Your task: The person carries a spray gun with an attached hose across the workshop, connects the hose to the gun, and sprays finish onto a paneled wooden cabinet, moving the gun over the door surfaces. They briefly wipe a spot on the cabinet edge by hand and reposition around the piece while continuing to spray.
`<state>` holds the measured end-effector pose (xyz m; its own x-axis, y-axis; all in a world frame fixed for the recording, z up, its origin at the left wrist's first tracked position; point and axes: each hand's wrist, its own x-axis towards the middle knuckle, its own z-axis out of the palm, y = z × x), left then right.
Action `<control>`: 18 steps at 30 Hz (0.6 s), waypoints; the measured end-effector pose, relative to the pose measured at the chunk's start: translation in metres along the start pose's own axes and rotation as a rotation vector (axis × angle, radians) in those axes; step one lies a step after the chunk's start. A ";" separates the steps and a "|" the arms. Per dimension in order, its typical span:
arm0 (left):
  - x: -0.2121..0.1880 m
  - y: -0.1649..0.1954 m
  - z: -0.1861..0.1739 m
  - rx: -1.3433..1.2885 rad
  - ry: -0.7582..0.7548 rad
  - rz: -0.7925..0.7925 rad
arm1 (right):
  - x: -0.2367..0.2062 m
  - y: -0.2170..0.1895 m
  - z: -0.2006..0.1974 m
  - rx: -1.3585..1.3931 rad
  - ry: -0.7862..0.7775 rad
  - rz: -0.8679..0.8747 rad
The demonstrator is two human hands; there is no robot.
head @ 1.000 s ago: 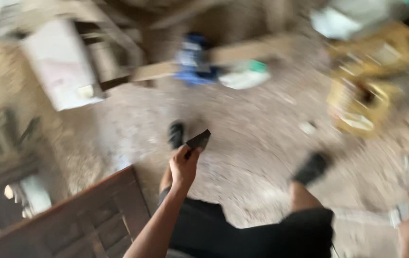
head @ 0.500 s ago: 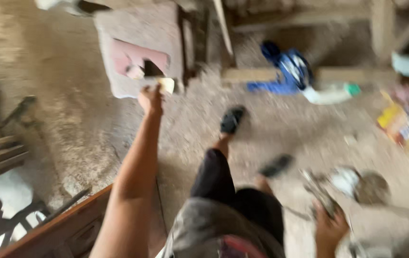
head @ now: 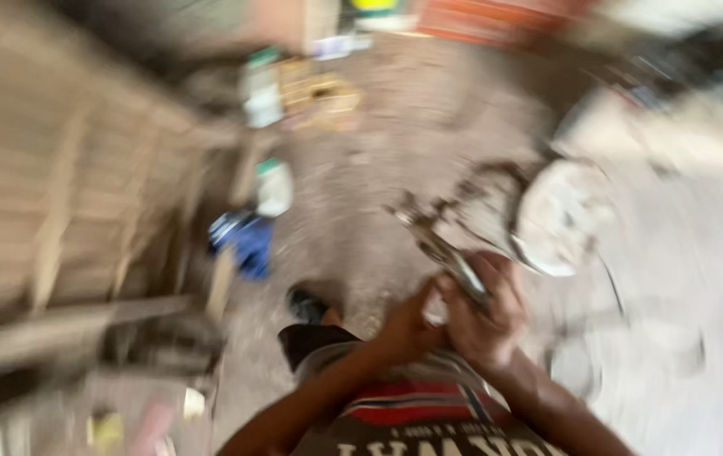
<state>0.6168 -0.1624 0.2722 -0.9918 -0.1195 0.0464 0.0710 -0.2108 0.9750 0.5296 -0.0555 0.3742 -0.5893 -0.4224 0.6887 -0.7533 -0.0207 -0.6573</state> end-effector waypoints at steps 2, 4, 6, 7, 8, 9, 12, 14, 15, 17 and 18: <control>0.018 0.006 0.073 -0.093 -0.230 -0.030 | -0.004 -0.032 -0.086 -0.459 0.007 0.021; 0.025 0.001 0.147 -0.192 -0.430 -0.054 | -0.007 -0.044 -0.159 -0.622 -0.003 -0.153; 0.044 -0.004 0.211 -0.283 -0.593 -0.014 | -0.016 -0.060 -0.218 -0.560 0.142 0.095; 0.047 -0.004 0.237 -0.329 -0.670 -0.011 | -0.023 -0.068 -0.242 -0.510 0.221 0.219; 0.044 -0.003 0.258 -0.380 -0.744 -0.025 | -0.031 -0.076 -0.263 -0.503 0.259 0.259; 0.043 0.000 0.277 -0.434 -0.820 -0.044 | -0.038 -0.081 -0.285 -0.498 0.300 0.297; 0.070 0.019 0.323 -0.460 -1.055 -0.332 | -0.050 -0.101 -0.348 -0.200 0.359 0.552; 0.091 0.040 0.354 -0.292 -1.245 -0.430 | -0.047 -0.114 -0.375 0.022 0.419 0.754; 0.098 0.050 0.370 -0.280 -1.283 -0.467 | -0.047 -0.122 -0.387 0.083 0.476 0.857; 0.107 0.066 0.406 -0.333 -1.302 -0.531 | -0.042 -0.136 -0.414 0.118 0.627 0.995; 0.109 0.069 0.429 -0.400 -1.283 -0.561 | -0.038 -0.141 -0.426 0.083 0.723 1.031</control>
<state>0.4680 0.2261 0.4375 -0.2946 0.9540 0.0548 -0.5382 -0.2130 0.8155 0.5341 0.3496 0.5714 -0.9354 0.3146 -0.1615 0.1551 -0.0457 -0.9868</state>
